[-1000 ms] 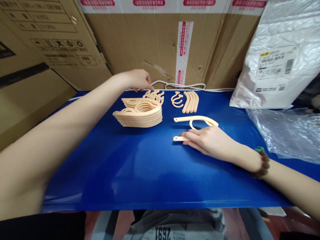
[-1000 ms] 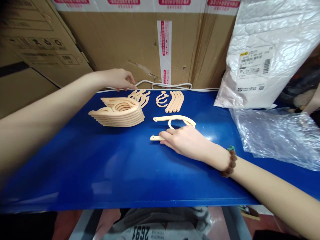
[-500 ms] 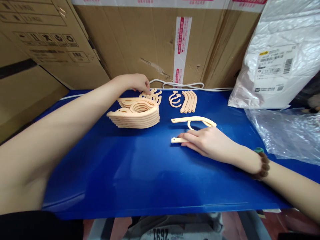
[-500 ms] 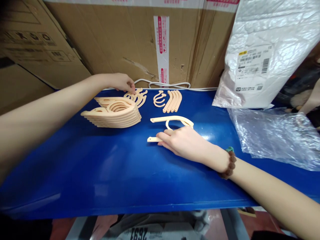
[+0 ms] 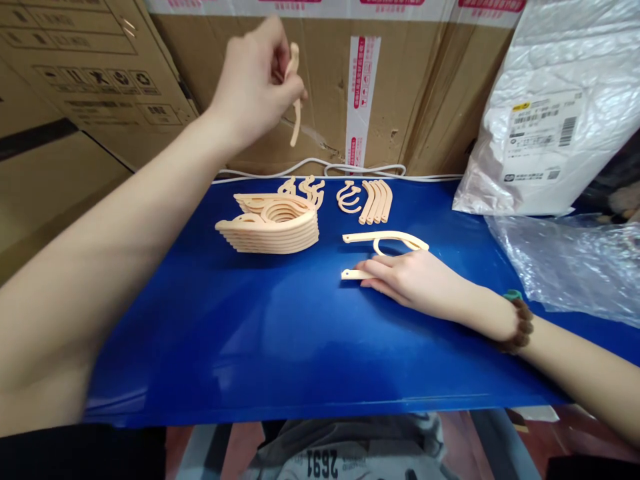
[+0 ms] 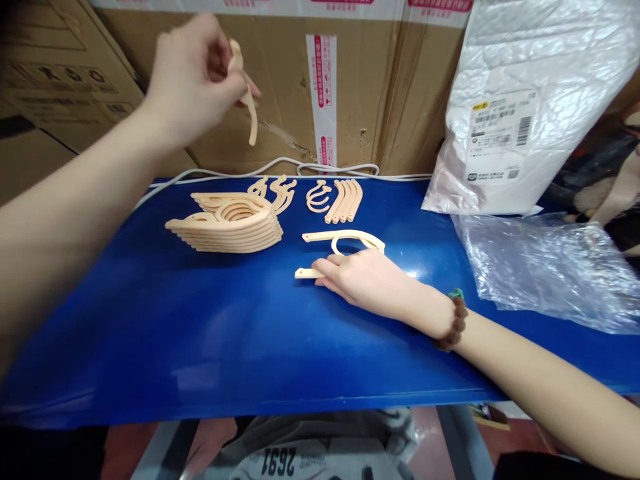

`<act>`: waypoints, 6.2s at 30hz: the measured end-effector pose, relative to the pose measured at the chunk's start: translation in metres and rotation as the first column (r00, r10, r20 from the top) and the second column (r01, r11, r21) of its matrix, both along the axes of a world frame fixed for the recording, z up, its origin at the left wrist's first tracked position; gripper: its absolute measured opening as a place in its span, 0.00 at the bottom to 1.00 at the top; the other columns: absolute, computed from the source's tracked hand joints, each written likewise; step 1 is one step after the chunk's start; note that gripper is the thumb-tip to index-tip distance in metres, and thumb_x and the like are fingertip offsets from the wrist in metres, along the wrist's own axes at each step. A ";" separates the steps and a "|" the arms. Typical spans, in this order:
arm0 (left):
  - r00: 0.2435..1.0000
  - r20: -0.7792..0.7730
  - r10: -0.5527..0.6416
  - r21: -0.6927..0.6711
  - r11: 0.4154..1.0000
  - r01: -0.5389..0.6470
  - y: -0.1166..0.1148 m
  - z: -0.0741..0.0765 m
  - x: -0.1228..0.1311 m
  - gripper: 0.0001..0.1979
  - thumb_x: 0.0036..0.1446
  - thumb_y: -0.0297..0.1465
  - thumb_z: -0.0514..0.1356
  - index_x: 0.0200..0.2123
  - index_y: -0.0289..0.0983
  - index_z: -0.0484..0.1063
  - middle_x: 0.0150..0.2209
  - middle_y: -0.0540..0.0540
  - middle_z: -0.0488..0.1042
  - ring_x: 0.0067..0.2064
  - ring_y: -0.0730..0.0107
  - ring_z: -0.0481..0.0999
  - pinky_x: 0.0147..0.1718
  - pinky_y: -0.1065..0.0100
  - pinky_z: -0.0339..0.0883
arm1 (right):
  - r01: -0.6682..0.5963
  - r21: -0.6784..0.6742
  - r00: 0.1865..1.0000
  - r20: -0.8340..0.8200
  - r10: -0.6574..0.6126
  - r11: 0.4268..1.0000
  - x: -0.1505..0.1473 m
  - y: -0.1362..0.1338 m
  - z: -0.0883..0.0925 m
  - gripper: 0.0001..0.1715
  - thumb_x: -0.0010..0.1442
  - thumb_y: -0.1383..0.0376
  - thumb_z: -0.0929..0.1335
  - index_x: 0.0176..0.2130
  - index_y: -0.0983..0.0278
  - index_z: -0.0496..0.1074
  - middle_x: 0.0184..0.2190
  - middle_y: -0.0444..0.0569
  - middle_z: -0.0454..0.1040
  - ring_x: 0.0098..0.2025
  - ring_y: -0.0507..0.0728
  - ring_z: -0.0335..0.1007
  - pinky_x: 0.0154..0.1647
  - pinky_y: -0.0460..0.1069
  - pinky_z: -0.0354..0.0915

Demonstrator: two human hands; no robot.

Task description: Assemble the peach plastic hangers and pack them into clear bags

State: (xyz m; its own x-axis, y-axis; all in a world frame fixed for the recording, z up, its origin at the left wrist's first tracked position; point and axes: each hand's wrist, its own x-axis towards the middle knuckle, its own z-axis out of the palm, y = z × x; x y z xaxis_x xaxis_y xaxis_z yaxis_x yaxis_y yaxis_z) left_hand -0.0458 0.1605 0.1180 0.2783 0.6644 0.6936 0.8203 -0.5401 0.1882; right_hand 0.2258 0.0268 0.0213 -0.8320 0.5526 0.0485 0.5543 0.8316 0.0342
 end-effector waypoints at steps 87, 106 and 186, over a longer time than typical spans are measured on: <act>0.870 -0.320 -0.376 -0.504 0.845 0.180 -0.146 -0.108 0.026 0.12 0.65 0.32 0.42 0.33 0.39 0.62 0.27 0.49 0.76 0.26 0.67 0.74 0.23 0.67 0.51 | -0.018 0.187 0.998 -0.050 0.028 0.982 -0.001 0.000 -0.005 0.24 0.73 0.56 0.55 0.50 0.63 0.74 0.36 0.49 0.80 0.29 0.53 0.74 0.26 0.49 0.54; 0.819 -0.503 -0.278 -0.437 0.899 0.036 -0.149 -0.111 0.034 0.17 0.71 0.42 0.46 0.37 0.36 0.65 0.26 0.47 0.77 0.27 0.62 0.77 0.20 0.69 0.47 | -0.062 0.126 0.986 -0.145 0.080 0.990 0.001 0.004 -0.005 0.21 0.73 0.58 0.57 0.50 0.64 0.72 0.39 0.48 0.81 0.30 0.53 0.76 0.26 0.48 0.56; 0.795 -0.538 -0.282 -0.026 0.947 0.319 -0.150 -0.119 0.026 0.16 0.70 0.36 0.47 0.30 0.37 0.64 0.22 0.51 0.71 0.23 0.71 0.73 0.19 0.67 0.49 | -0.080 0.143 0.989 -0.111 0.096 0.986 -0.003 -0.003 -0.007 0.24 0.73 0.58 0.56 0.50 0.64 0.75 0.33 0.49 0.80 0.28 0.52 0.74 0.26 0.46 0.57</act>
State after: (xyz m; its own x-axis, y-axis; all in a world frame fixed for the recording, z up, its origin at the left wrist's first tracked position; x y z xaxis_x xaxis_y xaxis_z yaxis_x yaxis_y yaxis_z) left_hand -0.0193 0.0104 -0.0007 0.7914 0.4466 0.4174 0.5768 -0.7716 -0.2681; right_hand 0.2224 0.0233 0.0143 -0.8613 0.4584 0.2191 0.4858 0.8693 0.0911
